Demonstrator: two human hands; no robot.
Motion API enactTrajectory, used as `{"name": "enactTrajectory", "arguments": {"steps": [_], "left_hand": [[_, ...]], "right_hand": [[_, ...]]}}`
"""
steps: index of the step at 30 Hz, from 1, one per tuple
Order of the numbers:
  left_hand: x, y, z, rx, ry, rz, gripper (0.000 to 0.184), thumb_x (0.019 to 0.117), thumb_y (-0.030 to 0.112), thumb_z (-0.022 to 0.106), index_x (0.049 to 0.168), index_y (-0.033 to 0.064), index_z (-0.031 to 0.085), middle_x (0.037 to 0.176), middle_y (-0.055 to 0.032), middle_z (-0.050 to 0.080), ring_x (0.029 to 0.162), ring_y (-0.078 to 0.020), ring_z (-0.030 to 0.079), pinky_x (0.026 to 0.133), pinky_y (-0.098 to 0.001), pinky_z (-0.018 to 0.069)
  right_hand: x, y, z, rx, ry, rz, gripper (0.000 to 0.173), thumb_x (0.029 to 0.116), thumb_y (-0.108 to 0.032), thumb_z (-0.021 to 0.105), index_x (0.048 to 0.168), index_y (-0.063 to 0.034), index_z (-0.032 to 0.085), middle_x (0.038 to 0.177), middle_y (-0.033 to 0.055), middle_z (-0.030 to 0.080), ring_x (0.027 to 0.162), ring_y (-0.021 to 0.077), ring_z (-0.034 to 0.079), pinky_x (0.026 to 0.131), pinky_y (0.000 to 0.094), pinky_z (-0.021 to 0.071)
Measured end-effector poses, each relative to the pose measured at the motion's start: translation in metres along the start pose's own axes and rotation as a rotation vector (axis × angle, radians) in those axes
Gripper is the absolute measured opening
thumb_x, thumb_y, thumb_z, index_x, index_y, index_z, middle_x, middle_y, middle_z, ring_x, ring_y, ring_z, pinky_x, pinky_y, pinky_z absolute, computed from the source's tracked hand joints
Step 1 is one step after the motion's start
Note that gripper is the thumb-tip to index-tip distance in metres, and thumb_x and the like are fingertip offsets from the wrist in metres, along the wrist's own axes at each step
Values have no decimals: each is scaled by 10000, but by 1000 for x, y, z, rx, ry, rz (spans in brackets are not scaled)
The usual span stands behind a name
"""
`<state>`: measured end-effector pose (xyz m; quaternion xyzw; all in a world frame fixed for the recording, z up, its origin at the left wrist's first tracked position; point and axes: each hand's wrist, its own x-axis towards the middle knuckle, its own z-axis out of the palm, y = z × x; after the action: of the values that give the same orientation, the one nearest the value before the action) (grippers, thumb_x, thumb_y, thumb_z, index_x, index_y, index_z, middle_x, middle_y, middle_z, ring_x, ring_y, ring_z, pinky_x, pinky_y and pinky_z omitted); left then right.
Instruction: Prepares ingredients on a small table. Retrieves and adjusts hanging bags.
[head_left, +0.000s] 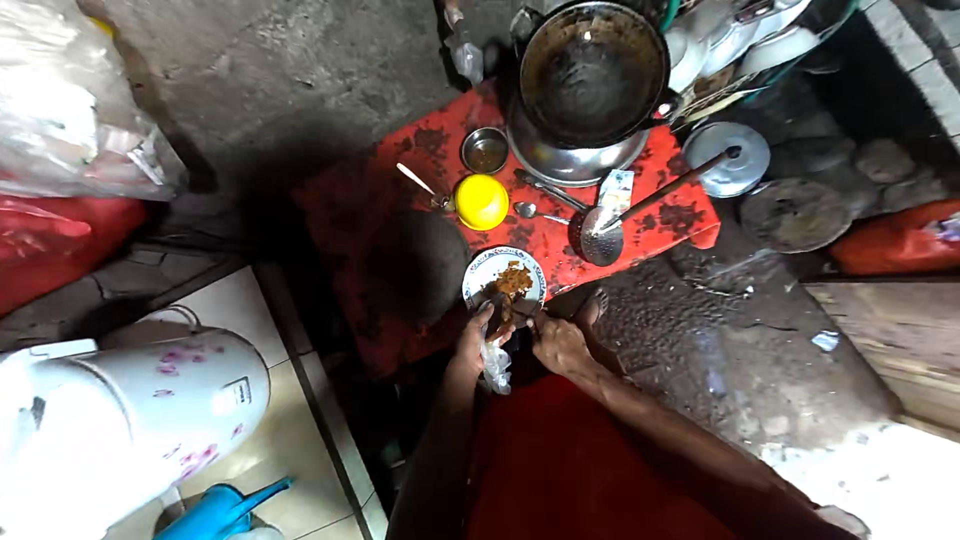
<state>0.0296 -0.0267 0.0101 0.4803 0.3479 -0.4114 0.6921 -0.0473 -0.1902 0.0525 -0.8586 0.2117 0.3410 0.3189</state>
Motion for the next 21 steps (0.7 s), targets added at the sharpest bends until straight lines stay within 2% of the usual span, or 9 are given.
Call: {"name": "enactTrajectory", "arguments": {"steps": [3,6,8,10,12,13,16,18,21], "left_hand": [[-3,-5,-3,-38,-33,-31,340,1084,258,440,1300,16,542,962,-212,686,756,-271,704,631,-349,601],[7,-6,-11,-77,21,-41,334,1092,263,424,1287,14,532,950,-199,677,750,-258,696,636,-353,604],[12,-4,-12,-75,24,-36,318,1094,262,387,1225,16,540,875,-181,674,680,-237,681,577,-335,586],[9,-1,-12,-75,-9,-70,332,1096,255,406,1306,26,524,959,-203,677,746,-266,700,626,-359,605],[4,-3,-9,-60,-48,-89,331,1095,243,404,1315,29,530,947,-212,683,737,-273,704,613,-355,602],[3,-4,-10,-63,-52,-88,335,1095,239,406,1328,29,525,941,-221,683,732,-280,705,610,-358,602],[12,0,-13,-97,-18,-77,328,1090,260,422,1303,35,530,925,-200,681,721,-259,700,608,-349,601],[15,4,-15,-97,19,-87,323,1084,258,433,1300,37,526,942,-187,675,742,-255,696,631,-360,605],[14,4,-13,-37,24,-110,325,1079,245,455,1303,27,542,957,-205,680,763,-276,701,645,-372,605]], "right_hand": [[22,4,0,25,-11,27,470,1092,-404,331,1298,-93,619,1142,200,709,1120,381,681,940,580,535],[3,-8,4,49,-25,-66,491,1098,-429,303,1256,-96,629,1055,185,716,1062,376,695,907,580,543],[1,-13,7,30,-83,-85,515,1100,-438,277,1268,-93,620,1069,186,712,1082,379,686,925,584,533],[19,-10,8,15,-86,-27,497,1093,-409,309,1292,-80,624,1130,212,705,1119,397,676,940,595,529],[40,1,4,37,-72,57,460,1081,-381,374,1332,-81,617,1170,222,703,1136,408,672,948,616,524],[42,5,3,41,-59,65,458,1084,-389,367,1336,-93,608,1152,214,709,1124,403,679,938,613,530],[19,5,2,68,-36,-52,500,1107,-425,290,1261,-90,628,1062,196,713,1056,381,694,907,585,537],[6,0,7,65,-78,-125,519,1097,-435,288,1280,-95,634,1044,196,719,1028,386,705,887,600,547],[22,-9,9,-2,-95,-84,484,1097,-400,311,1244,-69,632,1067,208,712,1067,392,693,904,587,540]]}}
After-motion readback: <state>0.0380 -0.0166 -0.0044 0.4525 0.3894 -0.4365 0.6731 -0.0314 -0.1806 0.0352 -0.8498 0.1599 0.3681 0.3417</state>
